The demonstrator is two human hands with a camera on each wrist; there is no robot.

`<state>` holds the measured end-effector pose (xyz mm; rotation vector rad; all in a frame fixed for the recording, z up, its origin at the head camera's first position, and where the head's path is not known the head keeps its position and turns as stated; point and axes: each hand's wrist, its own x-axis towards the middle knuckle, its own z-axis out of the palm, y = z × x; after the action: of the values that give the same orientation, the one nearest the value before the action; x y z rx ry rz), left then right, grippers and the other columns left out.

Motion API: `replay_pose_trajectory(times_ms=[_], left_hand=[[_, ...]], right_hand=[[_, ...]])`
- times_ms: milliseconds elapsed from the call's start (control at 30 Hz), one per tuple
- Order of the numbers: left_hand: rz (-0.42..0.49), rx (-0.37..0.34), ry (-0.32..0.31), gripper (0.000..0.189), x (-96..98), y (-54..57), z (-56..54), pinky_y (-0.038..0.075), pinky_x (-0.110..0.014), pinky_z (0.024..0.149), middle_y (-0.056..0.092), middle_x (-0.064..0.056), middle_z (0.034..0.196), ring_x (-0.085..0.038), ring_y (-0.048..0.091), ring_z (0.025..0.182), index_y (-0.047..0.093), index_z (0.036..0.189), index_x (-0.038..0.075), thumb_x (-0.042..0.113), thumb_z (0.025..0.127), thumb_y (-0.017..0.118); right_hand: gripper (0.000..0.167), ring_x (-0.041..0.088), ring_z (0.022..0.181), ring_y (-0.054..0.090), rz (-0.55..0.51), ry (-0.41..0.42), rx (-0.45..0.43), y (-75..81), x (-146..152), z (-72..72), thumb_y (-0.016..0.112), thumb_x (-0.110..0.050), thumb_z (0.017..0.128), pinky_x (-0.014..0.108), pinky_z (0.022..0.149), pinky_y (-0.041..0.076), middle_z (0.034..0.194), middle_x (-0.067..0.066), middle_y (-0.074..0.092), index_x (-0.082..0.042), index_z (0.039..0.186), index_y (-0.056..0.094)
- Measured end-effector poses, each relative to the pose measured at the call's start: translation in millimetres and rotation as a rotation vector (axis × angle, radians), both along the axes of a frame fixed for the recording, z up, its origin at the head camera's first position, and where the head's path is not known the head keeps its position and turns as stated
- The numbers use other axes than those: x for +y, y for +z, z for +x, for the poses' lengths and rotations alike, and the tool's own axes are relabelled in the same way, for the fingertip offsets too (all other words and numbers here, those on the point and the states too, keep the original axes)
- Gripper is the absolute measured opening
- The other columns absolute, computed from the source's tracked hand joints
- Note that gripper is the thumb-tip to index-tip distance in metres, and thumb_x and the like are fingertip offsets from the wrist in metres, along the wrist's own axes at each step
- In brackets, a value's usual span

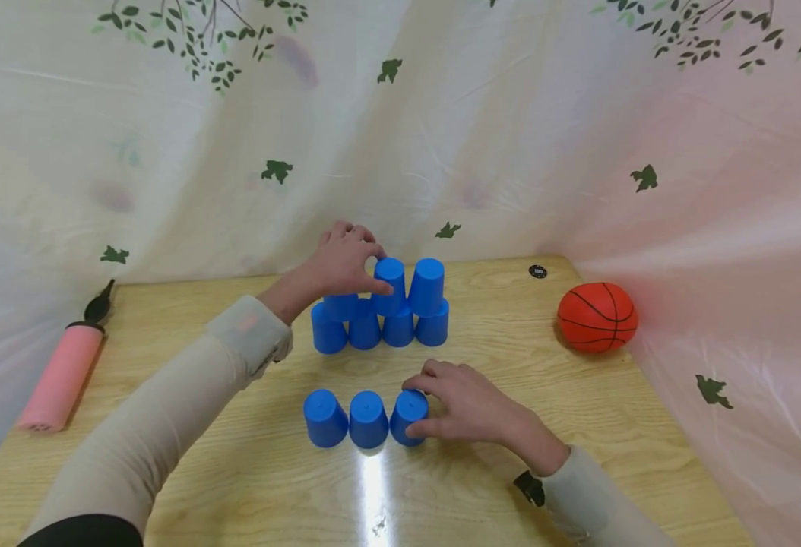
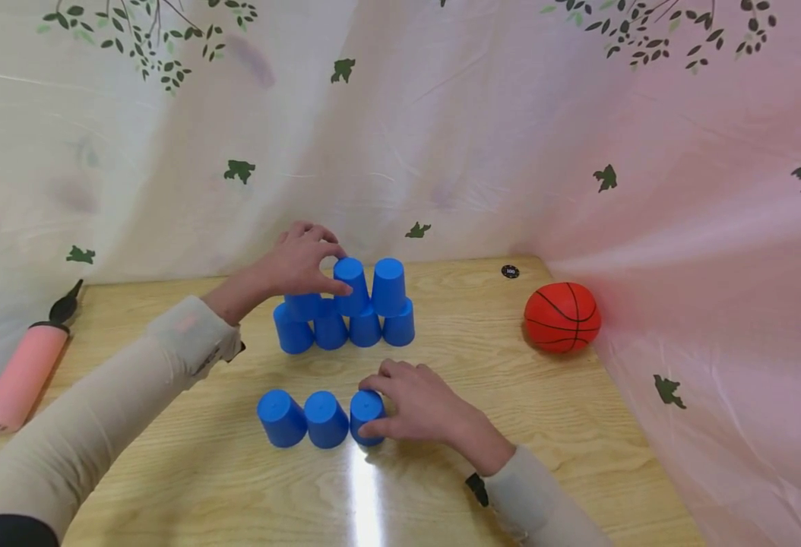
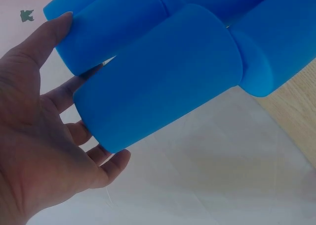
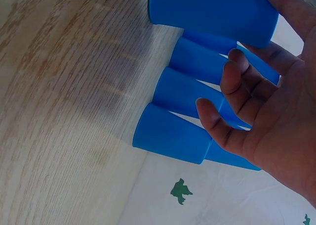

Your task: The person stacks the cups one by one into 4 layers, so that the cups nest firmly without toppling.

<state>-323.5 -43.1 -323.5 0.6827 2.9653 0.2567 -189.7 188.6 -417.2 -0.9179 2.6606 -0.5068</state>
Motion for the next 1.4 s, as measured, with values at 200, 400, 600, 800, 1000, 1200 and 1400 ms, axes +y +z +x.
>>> replay_pose_trajectory(times_ms=[200,400,600,800,1000,1200,1400], left_hand=[[-0.006,-0.018,0.004,0.067,-0.4,0.6,-1.5,0.023,-0.061,0.118,0.046,-0.013,0.149,-0.039,0.023,0.146,0.061,0.136,0.016,0.057,0.084,0.072],[-0.011,-0.023,-0.002,0.069,0.6,3.4,1.0,0.024,-0.062,0.118,0.045,-0.014,0.151,-0.040,0.023,0.146,0.059,0.138,0.017,0.059,0.085,0.071],[-0.025,-0.016,-0.007,0.067,1.6,4.9,0.3,0.025,-0.062,0.117,0.045,-0.013,0.151,-0.040,0.024,0.146,0.060,0.137,0.017,0.059,0.085,0.071],[-0.039,-0.022,-0.005,0.068,1.4,7.0,0.0,0.025,-0.061,0.117,0.045,-0.013,0.151,-0.040,0.023,0.146,0.060,0.136,0.017,0.059,0.085,0.071],[-0.046,-0.029,-0.003,0.067,1.4,7.2,-0.4,0.025,-0.061,0.117,0.045,-0.013,0.151,-0.040,0.024,0.146,0.060,0.136,0.017,0.058,0.085,0.071],[-0.046,-0.030,-0.008,0.067,0.6,5.3,-2.7,0.026,-0.062,0.117,0.046,-0.013,0.150,-0.039,0.024,0.145,0.060,0.136,0.017,0.058,0.085,0.071],[-0.038,-0.033,-0.023,0.066,-0.9,4.8,-4.2,0.026,-0.062,0.116,0.046,-0.013,0.150,-0.040,0.026,0.145,0.061,0.136,0.017,0.057,0.085,0.072]], right_hand=[[0.059,0.009,0.100,0.054,0.004,0.003,0.005,-0.6,0.5,-0.8,0.071,-0.060,0.085,0.032,0.084,0.046,0.115,-0.006,0.061,-0.027,0.133,0.062],[0.060,0.010,0.100,0.055,0.003,0.005,-0.002,-0.3,0.1,-1.2,0.071,-0.061,0.085,0.032,0.084,0.046,0.115,-0.006,0.061,-0.027,0.133,0.062],[0.059,0.010,0.100,0.055,-0.002,0.000,-0.007,0.2,-0.2,-1.3,0.071,-0.060,0.085,0.033,0.084,0.046,0.115,-0.006,0.061,-0.026,0.133,0.063],[0.059,0.010,0.099,0.055,-0.002,0.003,-0.001,0.3,0.2,-1.5,0.071,-0.060,0.085,0.033,0.083,0.046,0.115,-0.005,0.062,-0.026,0.132,0.063],[0.059,0.010,0.100,0.055,-0.007,0.001,-0.005,0.2,0.1,-1.6,0.071,-0.060,0.085,0.033,0.084,0.046,0.115,-0.006,0.062,-0.026,0.132,0.063],[0.058,0.010,0.100,0.055,-0.005,-0.004,-0.004,0.6,-0.6,-1.8,0.072,-0.059,0.085,0.033,0.084,0.046,0.115,-0.006,0.062,-0.026,0.132,0.063],[0.059,0.010,0.100,0.055,-0.002,-0.018,-0.011,1.6,-1.0,-0.8,0.073,-0.059,0.084,0.033,0.084,0.046,0.114,-0.006,0.062,-0.026,0.132,0.063]])
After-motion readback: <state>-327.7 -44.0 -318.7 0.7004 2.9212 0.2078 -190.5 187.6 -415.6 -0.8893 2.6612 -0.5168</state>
